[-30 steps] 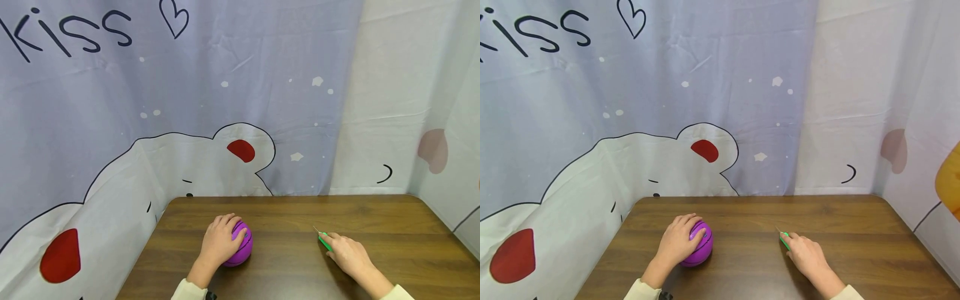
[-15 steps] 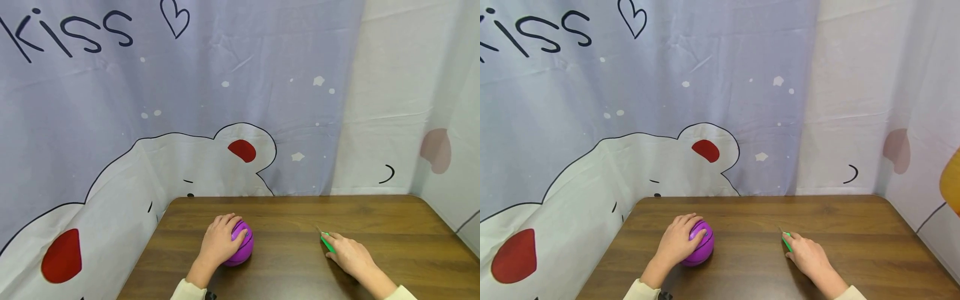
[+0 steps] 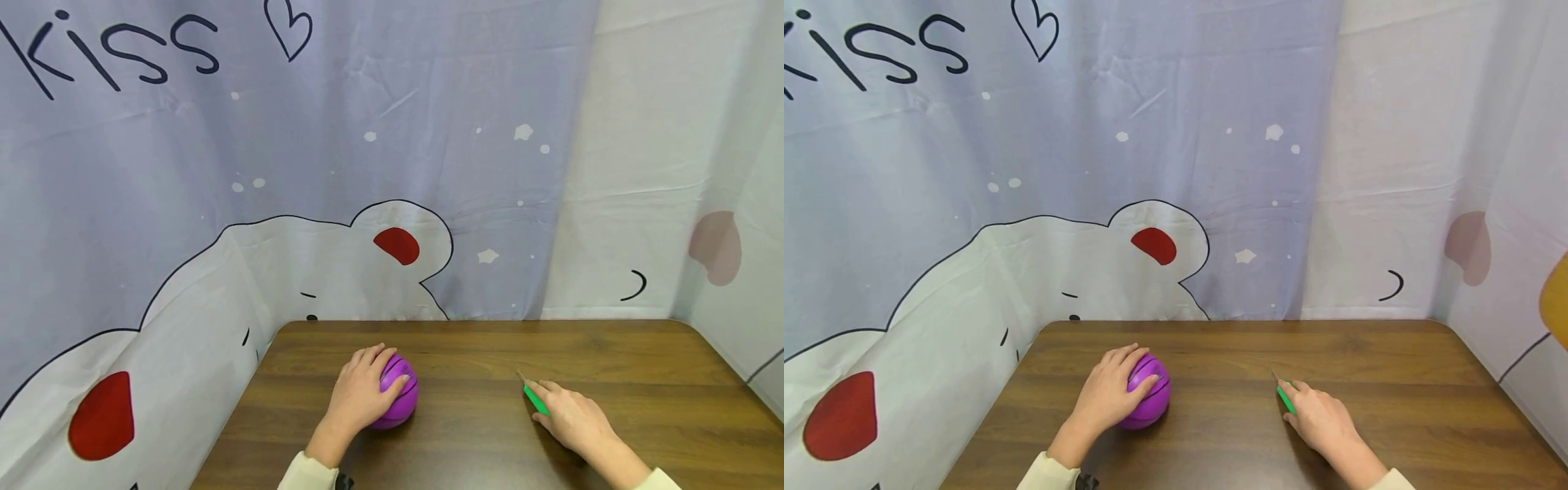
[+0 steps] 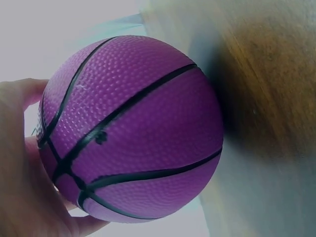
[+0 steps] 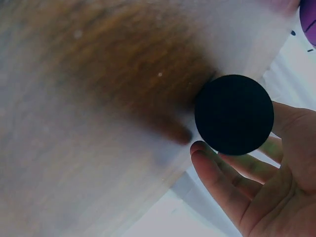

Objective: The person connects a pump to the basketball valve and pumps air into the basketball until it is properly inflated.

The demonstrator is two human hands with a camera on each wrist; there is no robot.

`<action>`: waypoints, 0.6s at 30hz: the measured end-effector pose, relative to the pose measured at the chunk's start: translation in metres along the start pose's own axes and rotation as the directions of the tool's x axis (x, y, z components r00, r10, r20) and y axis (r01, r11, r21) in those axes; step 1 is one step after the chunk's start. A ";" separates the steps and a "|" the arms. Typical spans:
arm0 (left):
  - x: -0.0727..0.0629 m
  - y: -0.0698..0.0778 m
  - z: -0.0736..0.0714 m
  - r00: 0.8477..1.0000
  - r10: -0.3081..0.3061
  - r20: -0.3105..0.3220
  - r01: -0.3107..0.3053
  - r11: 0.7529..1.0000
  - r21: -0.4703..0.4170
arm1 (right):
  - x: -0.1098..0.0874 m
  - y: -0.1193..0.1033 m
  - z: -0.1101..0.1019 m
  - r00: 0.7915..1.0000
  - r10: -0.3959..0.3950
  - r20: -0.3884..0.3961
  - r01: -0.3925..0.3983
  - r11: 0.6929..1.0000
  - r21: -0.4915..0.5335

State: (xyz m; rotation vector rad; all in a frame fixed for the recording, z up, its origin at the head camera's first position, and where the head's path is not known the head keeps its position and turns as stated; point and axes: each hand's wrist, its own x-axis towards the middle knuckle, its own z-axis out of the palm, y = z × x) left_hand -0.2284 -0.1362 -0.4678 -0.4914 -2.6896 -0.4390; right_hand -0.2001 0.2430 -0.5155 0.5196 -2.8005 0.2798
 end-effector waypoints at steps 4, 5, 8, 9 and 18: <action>0.002 0.000 0.001 1.000 0.004 0.005 -0.004 1.000 -0.007 | 0.001 -0.001 -0.001 1.000 0.005 0.003 -0.005 1.000 0.003; 0.002 0.000 0.001 1.000 0.003 0.010 -0.003 1.000 -0.011 | 0.001 -0.001 -0.001 1.000 0.007 0.005 -0.007 1.000 0.005; 0.004 0.000 0.001 1.000 0.001 0.025 0.000 1.000 -0.028 | 0.002 -0.002 -0.002 1.000 0.010 0.012 -0.010 1.000 0.008; 0.004 0.000 0.001 1.000 0.002 0.030 -0.001 0.999 -0.032 | 0.002 -0.002 -0.003 1.000 0.010 0.013 -0.010 1.000 0.007; 0.006 0.000 0.002 0.998 -0.011 0.067 0.014 0.999 -0.034 | 0.005 -0.003 -0.008 0.998 -0.024 -0.061 0.021 0.998 -0.053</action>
